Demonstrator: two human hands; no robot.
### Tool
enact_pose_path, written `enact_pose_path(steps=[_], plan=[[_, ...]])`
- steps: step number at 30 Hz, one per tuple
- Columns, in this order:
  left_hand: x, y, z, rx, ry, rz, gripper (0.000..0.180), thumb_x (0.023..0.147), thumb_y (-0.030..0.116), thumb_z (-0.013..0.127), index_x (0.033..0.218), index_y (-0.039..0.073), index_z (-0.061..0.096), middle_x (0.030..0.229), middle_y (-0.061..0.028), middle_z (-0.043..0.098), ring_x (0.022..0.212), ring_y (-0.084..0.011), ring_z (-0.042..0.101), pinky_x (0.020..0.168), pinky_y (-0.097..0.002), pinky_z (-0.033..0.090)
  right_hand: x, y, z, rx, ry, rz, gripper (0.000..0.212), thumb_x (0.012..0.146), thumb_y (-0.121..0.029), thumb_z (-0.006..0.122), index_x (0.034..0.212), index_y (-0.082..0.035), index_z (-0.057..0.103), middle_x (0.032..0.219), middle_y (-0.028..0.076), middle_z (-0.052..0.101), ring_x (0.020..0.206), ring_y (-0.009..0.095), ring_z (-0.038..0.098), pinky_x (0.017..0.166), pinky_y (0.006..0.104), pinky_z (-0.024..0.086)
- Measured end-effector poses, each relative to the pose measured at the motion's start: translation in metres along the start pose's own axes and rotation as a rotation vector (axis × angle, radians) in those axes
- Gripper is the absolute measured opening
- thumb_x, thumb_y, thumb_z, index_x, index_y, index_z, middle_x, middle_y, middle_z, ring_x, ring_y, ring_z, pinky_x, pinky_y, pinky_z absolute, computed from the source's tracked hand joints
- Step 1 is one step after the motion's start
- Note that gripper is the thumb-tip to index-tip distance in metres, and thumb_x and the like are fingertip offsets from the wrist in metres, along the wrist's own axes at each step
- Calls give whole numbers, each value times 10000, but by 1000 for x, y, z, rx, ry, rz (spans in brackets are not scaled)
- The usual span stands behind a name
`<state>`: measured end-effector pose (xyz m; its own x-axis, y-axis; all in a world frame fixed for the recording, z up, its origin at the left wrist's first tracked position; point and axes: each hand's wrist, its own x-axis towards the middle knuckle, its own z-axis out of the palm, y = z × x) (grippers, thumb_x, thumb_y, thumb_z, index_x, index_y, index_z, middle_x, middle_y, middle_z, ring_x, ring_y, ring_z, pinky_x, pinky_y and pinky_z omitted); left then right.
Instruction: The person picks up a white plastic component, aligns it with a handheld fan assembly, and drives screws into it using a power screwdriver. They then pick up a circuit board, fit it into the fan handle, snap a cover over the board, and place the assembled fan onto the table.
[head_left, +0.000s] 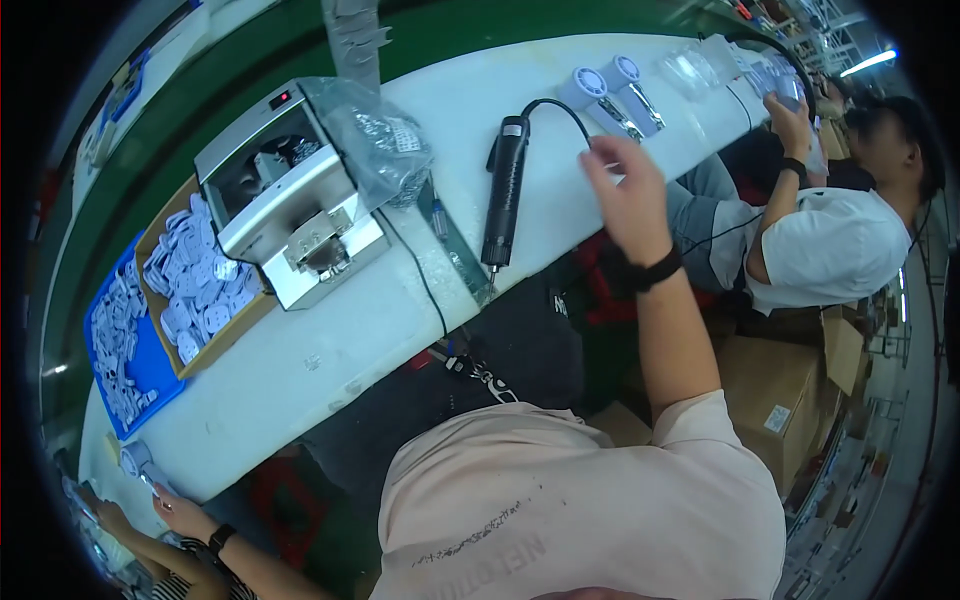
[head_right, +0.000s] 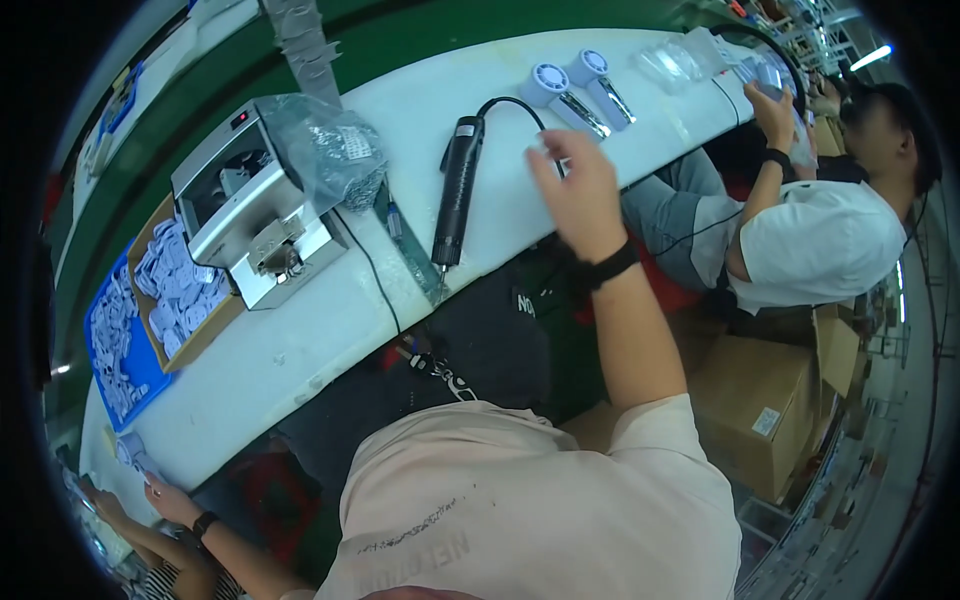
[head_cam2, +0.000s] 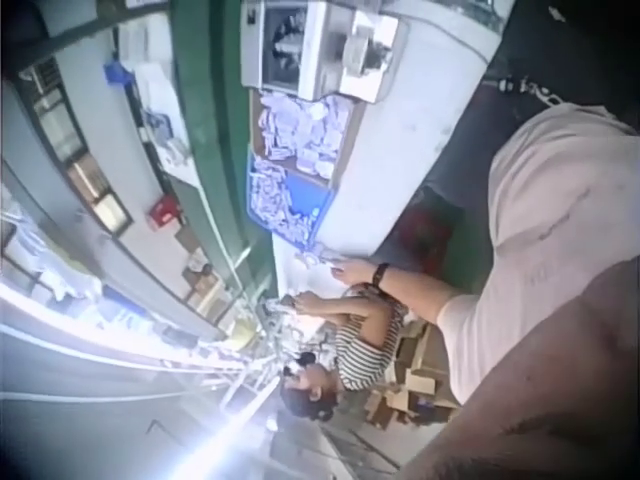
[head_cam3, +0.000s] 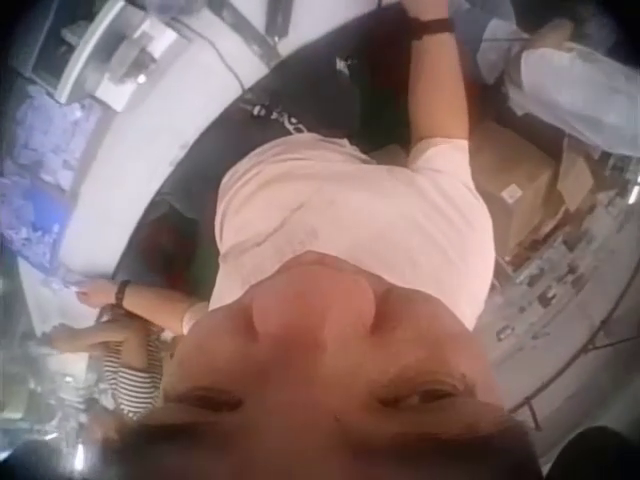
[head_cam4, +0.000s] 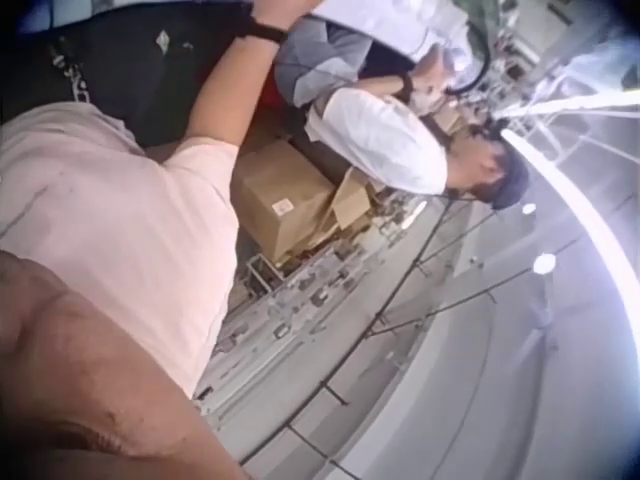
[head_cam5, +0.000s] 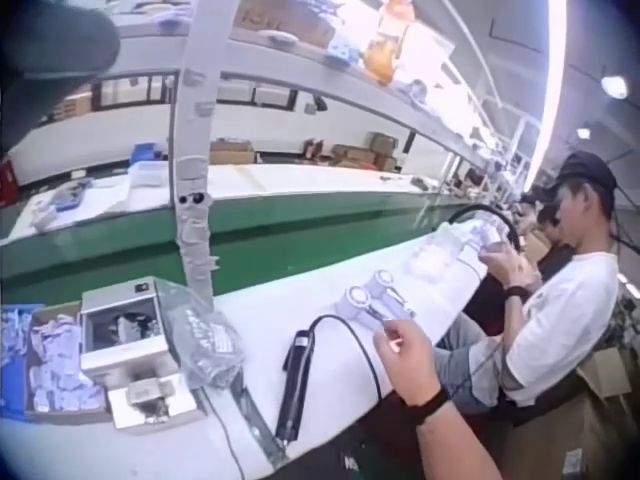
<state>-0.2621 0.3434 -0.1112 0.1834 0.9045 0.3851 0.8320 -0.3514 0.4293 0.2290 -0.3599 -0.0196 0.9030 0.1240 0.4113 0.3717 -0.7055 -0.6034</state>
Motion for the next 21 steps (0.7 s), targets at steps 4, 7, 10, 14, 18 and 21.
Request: enact_pose_path(steps=[4, 7, 10, 14, 18, 21], plan=[[1, 62, 4, 184, -107, -39, 628, 1058, 527, 582, 1367, -14, 666, 1277, -265, 705, 1160, -393, 674, 1016, -447, 517, 45, 92, -28, -310, 146, 27, 376, 920, -243, 797, 1191, 6, 717, 1027, 162, 753, 969, 255, 722, 875, 369, 555], [-12, 81, -10, 339, 19, 108, 600, 1053, 500, 605, 1365, -9, 667, 1285, -267, 701, 1172, -417, 663, 1029, -456, 512, 60, 128, -25, -413, 64, 64, 455, 913, -309, 803, 1220, 11, 703, 1060, 191, 753, 1003, 289, 723, 897, 402, 551], [-37, 104, -30, 120, 142, 437, 490, 1032, 349, 673, 1349, -24, 662, 1300, -249, 693, 1200, -408, 648, 1062, -450, 494, 62, 144, -13, -277, -78, 117, 511, 917, -352, 797, 1249, 19, 684, 1112, 216, 745, 1034, 315, 715, 920, 420, 541], [-104, 217, -35, -269, -54, 495, 391, 976, 195, 716, 1308, -8, 675, 1283, -201, 696, 1196, -356, 647, 1064, -426, 484, 46, 106, -40, -80, 99, 19, 408, 926, -227, 806, 1216, 32, 685, 1064, 145, 734, 975, 226, 686, 892, 337, 530], [-121, 309, -8, -516, -246, 693, 354, 920, 42, 758, 1266, 7, 689, 1267, -153, 699, 1191, -305, 646, 1065, -402, 474, 20, 12, -91, 16, 54, -24, 316, 934, -103, 815, 1182, 44, 686, 1016, 73, 722, 917, 138, 657, 863, 254, 520], [-100, 343, -1, -477, -386, 807, 312, 889, 118, 793, 1188, 47, 739, 1217, -145, 727, 1103, -348, 672, 971, -429, 513, -10, -72, -88, 107, -82, -75, 322, 888, -48, 805, 1172, 38, 681, 1087, 82, 698, 970, 158, 646, 899, 285, 521]])
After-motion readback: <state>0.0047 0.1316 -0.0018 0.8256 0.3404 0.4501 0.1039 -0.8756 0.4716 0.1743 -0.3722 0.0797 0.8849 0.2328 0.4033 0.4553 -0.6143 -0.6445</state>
